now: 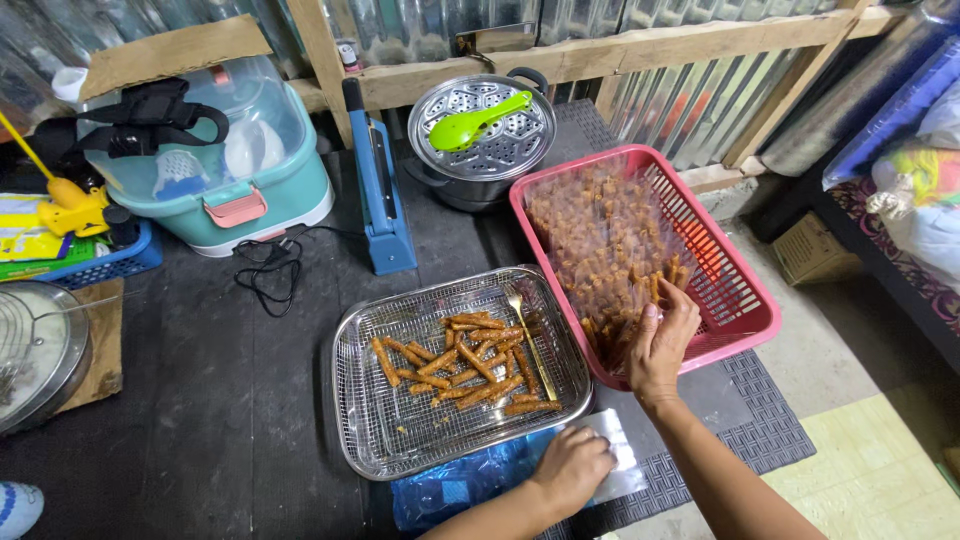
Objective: The person places fried snack sticks from a metal tray into small clear plastic bags, then puts the filled bags into a pink basket. The person repeats this process multiple times, handling the snack sticks by hand and arranging them in the bags before transferring them to the basket.
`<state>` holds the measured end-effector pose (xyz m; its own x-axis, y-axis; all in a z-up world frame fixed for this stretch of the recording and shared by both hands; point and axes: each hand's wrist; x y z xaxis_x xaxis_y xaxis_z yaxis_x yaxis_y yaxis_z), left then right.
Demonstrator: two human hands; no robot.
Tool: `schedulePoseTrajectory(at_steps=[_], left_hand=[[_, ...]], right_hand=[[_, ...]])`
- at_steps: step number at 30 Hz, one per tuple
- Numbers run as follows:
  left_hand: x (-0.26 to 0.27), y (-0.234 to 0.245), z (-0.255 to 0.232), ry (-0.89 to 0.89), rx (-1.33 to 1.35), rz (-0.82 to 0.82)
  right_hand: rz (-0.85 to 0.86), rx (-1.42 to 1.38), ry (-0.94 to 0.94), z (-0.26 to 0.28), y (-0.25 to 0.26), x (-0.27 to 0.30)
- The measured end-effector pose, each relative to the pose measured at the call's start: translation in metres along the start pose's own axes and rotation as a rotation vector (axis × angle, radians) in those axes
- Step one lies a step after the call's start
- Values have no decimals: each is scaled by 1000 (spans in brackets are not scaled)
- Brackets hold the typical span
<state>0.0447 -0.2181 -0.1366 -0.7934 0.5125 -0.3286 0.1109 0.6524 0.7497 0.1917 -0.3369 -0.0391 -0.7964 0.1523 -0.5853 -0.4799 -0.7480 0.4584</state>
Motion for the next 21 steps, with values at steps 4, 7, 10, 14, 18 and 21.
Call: schedulePoseTrajectory(at_steps=[4, 7, 10, 14, 18, 21], left_hand=[[-12, 49, -31, 59, 358, -287], [-16, 83, -32, 324, 604, -596], [-10, 110, -12, 548, 906, -1046], [10, 126, 0, 845, 1140, -1245], [23, 121, -2, 824, 1178, -1300], [38, 120, -8, 907, 1042, -1118]], right_hand=[[-40, 28, 21, -3, 2, -1], [-55, -19, 3, 4, 6, -2], [-35, -154, -56, 29, 12, 3], [191, -528, -386, 76, -1, 45], [314, -589, -662, 98, -37, 77], [268, -413, -534, 102, -61, 80]])
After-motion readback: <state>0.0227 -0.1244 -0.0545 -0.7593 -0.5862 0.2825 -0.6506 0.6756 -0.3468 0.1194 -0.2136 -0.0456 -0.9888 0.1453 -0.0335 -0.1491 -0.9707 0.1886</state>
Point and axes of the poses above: each hand's wrist, its own x-axis away from the middle knuckle, its own y-axis out of the back of the hand, z = x × y, and after that the axes turned 4 degrees about -y, right-handed
